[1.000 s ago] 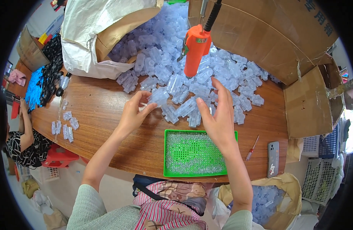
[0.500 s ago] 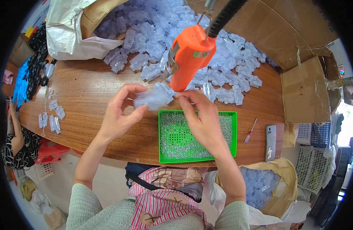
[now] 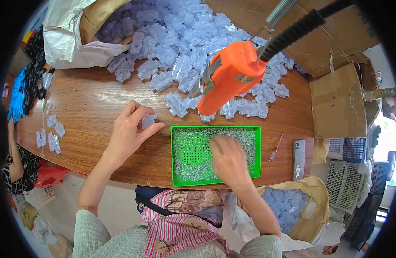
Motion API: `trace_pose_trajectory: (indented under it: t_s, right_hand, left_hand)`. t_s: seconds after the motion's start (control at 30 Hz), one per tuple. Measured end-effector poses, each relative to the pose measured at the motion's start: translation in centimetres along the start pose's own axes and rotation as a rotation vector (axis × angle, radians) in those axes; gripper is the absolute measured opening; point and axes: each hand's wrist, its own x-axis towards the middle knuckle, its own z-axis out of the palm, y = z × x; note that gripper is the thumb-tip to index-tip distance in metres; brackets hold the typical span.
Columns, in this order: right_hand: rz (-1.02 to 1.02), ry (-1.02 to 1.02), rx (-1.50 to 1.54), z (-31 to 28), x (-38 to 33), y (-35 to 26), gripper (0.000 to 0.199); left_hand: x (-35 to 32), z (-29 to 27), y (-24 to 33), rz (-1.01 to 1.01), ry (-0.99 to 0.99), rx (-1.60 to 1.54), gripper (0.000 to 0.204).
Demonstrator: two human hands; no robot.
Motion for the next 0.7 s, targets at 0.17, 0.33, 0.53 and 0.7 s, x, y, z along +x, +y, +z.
trace_pose_trajectory:
  t_s: [0.17,0.33,0.53,0.7]
  right_hand:
    - [-0.036,0.07,0.004,0.5,1.4,-0.8,0.032]
    - [-0.217,0.007,-0.003,1.4,1.7,-1.1,0.034]
    - [0.124,-0.057,-0.102,-0.3,-0.6,-0.1,0.038]
    - [-0.079,-0.022,0.043,1.4,1.3,-2.6,0.047]
  left_hand:
    - [0.9,1.5,0.5,0.055,-0.037,-0.029,0.045]
    - [0.9,2.0,-1.1,0.15,-0.087,0.028,0.067]
    - [0.1,1.0,-2.2,0.21,-0.121,0.143,0.077]
    - [0.6,0.8,-0.3,0.102,-0.108,-0.244,0.077]
